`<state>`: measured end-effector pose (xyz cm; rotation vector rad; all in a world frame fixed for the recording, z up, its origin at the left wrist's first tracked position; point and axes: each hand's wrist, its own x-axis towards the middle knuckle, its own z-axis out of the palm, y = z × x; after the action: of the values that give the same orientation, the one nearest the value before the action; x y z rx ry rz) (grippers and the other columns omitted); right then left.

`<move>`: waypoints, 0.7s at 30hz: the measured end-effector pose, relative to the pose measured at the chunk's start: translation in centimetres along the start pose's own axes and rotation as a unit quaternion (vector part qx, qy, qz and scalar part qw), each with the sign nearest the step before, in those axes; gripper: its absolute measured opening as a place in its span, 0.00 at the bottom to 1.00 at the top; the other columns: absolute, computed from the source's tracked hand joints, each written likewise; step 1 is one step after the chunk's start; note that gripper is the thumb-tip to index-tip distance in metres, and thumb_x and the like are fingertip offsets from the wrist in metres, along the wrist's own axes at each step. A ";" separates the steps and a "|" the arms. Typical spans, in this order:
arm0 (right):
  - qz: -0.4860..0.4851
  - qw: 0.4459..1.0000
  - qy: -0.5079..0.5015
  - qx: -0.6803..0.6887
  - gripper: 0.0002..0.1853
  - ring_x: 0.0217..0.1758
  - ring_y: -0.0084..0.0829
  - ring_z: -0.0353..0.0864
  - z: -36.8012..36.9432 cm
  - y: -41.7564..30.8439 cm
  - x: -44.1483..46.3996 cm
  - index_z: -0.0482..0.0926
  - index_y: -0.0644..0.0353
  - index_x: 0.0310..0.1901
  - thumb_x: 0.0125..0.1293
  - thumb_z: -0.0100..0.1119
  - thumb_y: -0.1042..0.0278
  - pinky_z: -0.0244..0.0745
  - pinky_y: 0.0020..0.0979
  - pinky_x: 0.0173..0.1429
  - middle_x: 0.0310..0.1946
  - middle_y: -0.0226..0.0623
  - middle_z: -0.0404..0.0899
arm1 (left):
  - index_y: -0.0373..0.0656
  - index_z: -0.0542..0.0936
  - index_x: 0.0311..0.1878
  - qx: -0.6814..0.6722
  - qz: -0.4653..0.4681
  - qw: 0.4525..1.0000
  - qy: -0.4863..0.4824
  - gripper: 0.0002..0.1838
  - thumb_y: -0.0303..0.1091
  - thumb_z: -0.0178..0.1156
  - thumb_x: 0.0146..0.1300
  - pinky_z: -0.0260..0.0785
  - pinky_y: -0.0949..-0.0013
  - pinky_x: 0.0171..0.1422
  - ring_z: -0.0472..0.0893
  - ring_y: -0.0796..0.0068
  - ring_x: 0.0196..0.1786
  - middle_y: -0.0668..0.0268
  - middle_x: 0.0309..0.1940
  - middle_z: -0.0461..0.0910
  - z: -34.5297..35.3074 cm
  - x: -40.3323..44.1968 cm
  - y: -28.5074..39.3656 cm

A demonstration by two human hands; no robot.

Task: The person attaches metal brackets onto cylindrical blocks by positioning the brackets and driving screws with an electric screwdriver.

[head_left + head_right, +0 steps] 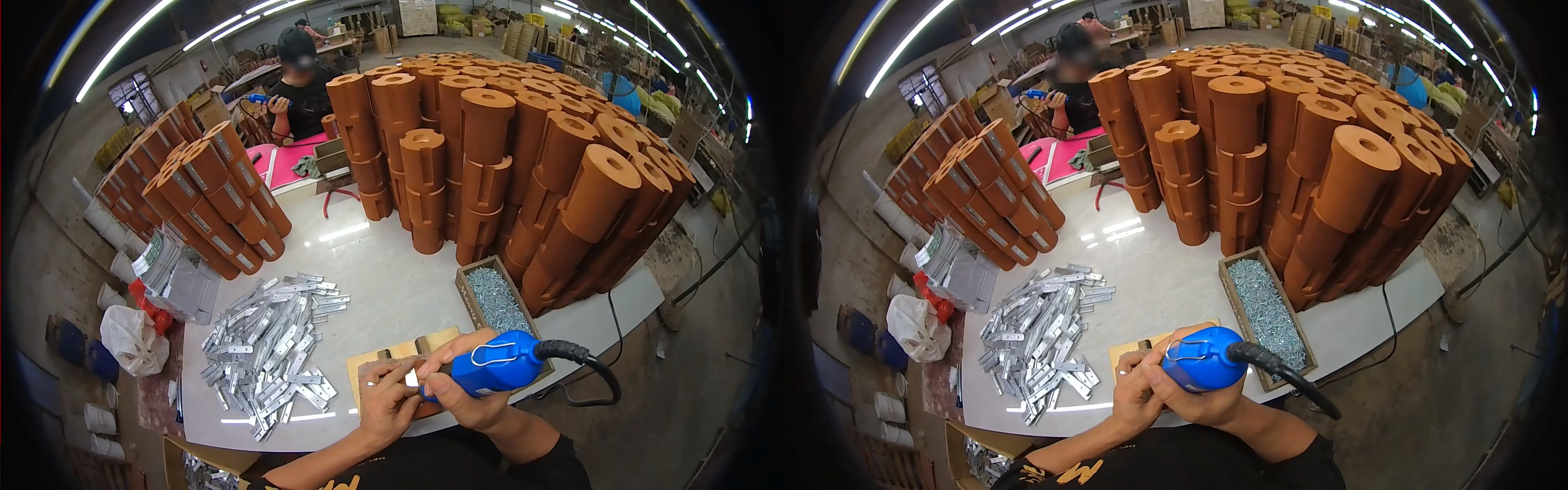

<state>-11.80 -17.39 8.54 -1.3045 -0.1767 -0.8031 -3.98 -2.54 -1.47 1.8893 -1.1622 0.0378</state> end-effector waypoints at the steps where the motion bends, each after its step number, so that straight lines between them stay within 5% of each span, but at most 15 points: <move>1: 0.000 1.000 0.000 0.005 0.16 0.37 0.29 0.83 0.3 0.0 0.0 0.65 0.63 0.47 0.62 0.61 0.82 0.83 0.34 0.48 0.35 0.45 0.80 | 0.41 0.82 0.31 0.003 0.002 1.000 -0.001 0.10 0.23 0.71 0.44 0.60 0.56 0.63 0.75 0.55 0.56 0.57 0.56 0.81 0.0 0.0 0.0; 10: 0.002 0.990 -0.064 -0.123 0.17 0.41 0.29 0.84 0.7 1.1 0.0 0.66 0.65 0.47 0.61 0.62 0.84 0.81 0.32 0.49 0.35 0.42 0.81 | 0.41 0.81 0.32 0.000 -0.004 1.000 0.019 0.09 0.24 0.71 0.46 0.58 0.56 0.66 0.73 0.53 0.58 0.55 0.59 0.79 0.2 -0.8 -0.7; 21: 0.054 0.995 -0.036 -0.069 0.15 0.37 0.21 0.82 3.0 0.5 1.2 0.71 0.65 0.44 0.58 0.67 0.82 0.77 0.24 0.43 0.34 0.37 0.81 | 0.42 0.83 0.31 -0.010 -0.011 0.999 0.034 0.09 0.27 0.72 0.46 0.53 0.53 0.70 0.67 0.50 0.67 0.50 0.68 0.70 0.7 -1.9 -2.4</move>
<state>-9.70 -15.13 9.66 -1.4617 -0.1072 -0.6859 -3.58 -1.28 -4.27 1.8697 -1.0922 0.0771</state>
